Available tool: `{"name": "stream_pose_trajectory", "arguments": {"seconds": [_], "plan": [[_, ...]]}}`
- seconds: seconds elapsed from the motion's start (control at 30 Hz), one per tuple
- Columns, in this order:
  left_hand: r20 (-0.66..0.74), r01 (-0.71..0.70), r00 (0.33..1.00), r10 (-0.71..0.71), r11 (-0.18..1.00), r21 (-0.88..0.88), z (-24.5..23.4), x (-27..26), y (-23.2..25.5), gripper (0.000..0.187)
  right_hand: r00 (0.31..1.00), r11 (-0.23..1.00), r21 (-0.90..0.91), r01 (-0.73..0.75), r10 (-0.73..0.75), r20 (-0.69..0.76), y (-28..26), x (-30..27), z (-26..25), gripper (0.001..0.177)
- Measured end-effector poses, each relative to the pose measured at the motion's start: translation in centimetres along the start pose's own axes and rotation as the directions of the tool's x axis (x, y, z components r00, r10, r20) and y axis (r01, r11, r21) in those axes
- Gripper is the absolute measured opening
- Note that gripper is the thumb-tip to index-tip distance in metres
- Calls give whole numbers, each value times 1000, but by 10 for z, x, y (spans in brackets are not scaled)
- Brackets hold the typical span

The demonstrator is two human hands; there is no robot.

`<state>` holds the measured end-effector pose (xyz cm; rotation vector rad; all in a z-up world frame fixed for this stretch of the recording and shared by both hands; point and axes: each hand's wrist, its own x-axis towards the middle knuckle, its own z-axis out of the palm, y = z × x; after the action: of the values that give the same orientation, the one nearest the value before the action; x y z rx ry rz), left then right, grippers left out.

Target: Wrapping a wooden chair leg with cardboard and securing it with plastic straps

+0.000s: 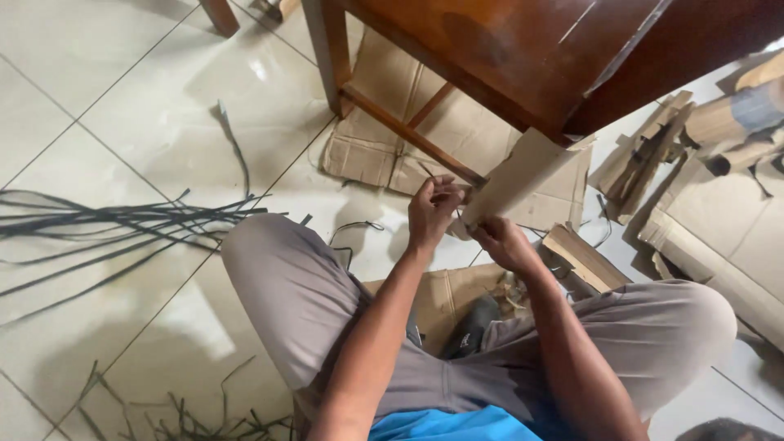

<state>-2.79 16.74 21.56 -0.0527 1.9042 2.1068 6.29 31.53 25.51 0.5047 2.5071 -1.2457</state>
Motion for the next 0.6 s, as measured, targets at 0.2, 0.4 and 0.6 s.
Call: {"name": "stream_pose_trajectory", "arguments": {"seconds": [0.2, 0.4, 0.6], "plan": [[46, -440, 898, 438, 891, 110, 47, -19, 13, 61, 956, 972, 232, 31, 39, -291, 3, -41, -57, 22], [90, -536, 844, 529, 838, 99, 63, -20, 46, 61, 897, 958, 238, 162, -42, -441, -28, -37, -81, 52], [149, -577, 810, 568, 816, 26, 77, -24, 63, 53, 901, 955, 209, 210, -106, -421, -24, -16, -91, 57]]}}
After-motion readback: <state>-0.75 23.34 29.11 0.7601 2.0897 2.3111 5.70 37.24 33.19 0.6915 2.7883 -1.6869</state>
